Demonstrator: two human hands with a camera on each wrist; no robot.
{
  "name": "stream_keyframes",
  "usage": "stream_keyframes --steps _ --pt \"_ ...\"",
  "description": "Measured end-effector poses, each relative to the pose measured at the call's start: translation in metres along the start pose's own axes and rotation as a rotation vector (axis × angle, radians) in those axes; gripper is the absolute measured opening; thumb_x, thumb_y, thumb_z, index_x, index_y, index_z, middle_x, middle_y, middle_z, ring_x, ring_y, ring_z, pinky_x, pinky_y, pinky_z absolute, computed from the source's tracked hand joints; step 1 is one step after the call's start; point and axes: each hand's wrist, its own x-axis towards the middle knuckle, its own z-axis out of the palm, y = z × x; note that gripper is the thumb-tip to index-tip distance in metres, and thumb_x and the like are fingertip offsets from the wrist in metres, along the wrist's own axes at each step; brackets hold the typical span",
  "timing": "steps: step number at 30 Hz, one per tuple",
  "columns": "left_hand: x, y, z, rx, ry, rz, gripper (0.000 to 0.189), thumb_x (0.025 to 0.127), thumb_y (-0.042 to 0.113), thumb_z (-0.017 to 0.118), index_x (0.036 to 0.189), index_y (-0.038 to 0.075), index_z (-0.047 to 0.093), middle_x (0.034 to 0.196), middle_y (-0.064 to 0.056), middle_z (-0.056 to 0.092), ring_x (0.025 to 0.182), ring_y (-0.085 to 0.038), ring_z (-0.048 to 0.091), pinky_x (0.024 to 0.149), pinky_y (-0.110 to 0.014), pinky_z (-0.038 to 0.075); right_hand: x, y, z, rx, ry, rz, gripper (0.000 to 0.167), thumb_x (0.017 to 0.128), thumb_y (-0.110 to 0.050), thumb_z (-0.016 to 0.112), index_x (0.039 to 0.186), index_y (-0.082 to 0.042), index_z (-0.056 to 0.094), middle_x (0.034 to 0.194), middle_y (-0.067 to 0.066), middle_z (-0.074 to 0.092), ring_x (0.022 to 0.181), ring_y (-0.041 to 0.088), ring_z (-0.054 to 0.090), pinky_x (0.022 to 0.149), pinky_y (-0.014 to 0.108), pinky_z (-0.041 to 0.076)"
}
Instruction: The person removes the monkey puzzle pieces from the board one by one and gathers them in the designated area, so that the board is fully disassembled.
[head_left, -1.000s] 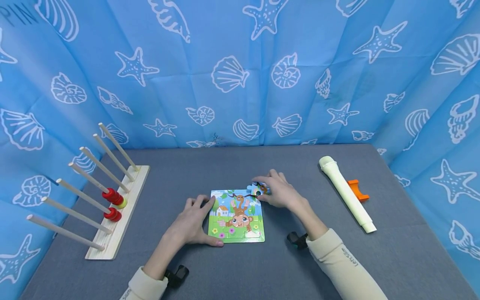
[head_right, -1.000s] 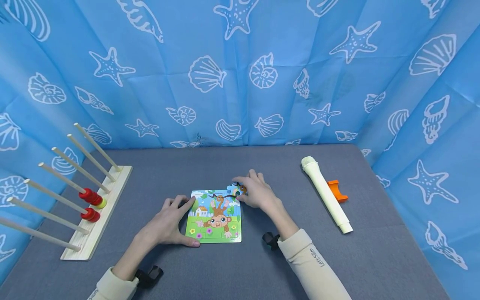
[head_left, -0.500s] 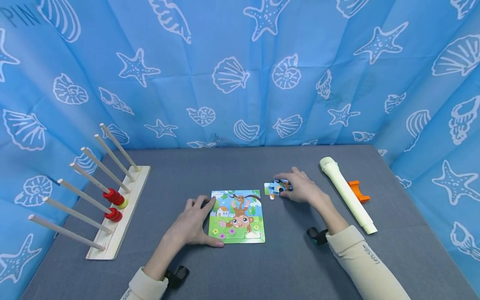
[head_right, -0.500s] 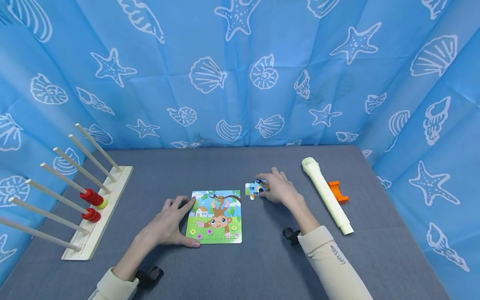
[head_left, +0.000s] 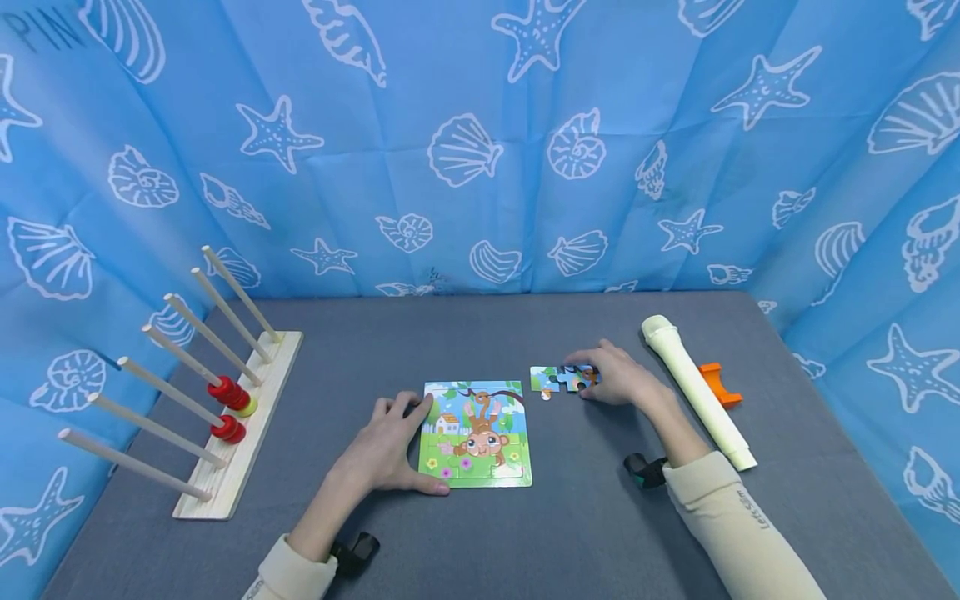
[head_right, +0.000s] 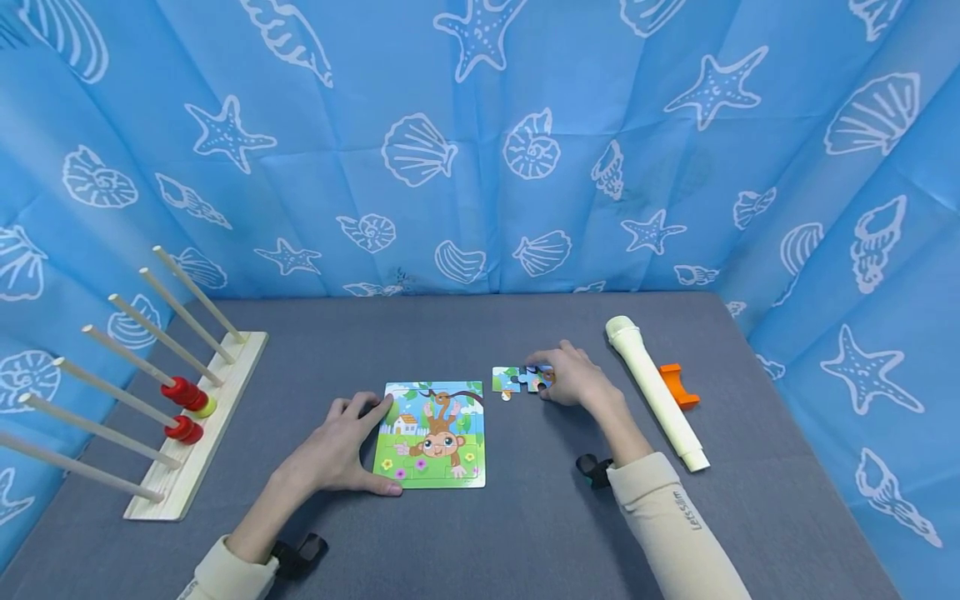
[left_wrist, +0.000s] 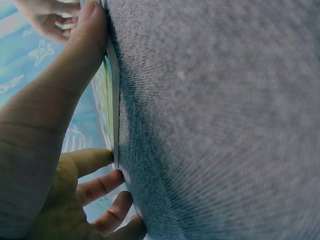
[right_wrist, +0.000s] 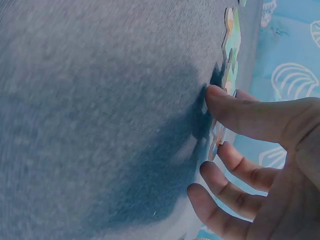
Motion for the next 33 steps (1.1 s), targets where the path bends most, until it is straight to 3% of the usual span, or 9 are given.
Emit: stream_keyframes --steps 6,13,19,33 --pt "-0.0003 -0.0004 0.0002 -0.01 0.002 0.004 0.128 0.058 0.071 0.089 0.159 0.011 0.037 0.154 -0.014 0.04 0.133 -0.039 0.039 0.096 -0.055 0.053 -0.0024 0.0051 -0.0011 0.001 -0.001 0.027 0.05 0.09 -0.013 0.077 0.138 -0.012 0.064 0.125 0.025 0.054 0.112 0.041 0.055 0.088 0.06 0.049" --pt "-0.0004 0.0005 0.0 -0.011 0.0 -0.007 0.128 0.058 0.071 0.089 0.159 0.011 0.038 0.155 -0.013 0.04 0.134 -0.038 0.039 0.098 -0.056 0.052 -0.0034 0.0047 0.0033 0.01 0.022 0.035 0.054 0.09 -0.029 0.079 0.139 -0.012 0.064 0.13 0.026 0.055 0.118 0.046 0.054 0.09 0.067 0.047" --pt "-0.0019 0.0007 0.0005 -0.015 -0.002 -0.01 0.126 0.059 0.07 0.089 0.159 0.012 0.039 0.155 -0.013 0.04 0.135 -0.038 0.039 0.098 -0.056 0.052 -0.0034 0.0036 0.0061 0.015 0.049 0.053 0.047 0.091 -0.025 0.079 0.135 -0.013 0.067 0.133 0.026 0.055 0.121 0.047 0.053 0.092 0.073 0.043" --pt "-0.0005 0.0002 0.0005 -0.018 0.001 0.001 0.128 0.059 0.07 0.09 0.159 0.012 0.037 0.156 -0.013 0.039 0.135 -0.04 0.039 0.097 -0.056 0.052 -0.0018 0.0053 0.0085 -0.001 0.086 0.03 0.043 0.092 -0.022 0.077 0.133 -0.012 0.068 0.124 0.025 0.059 0.11 0.044 0.058 0.082 0.065 0.049"
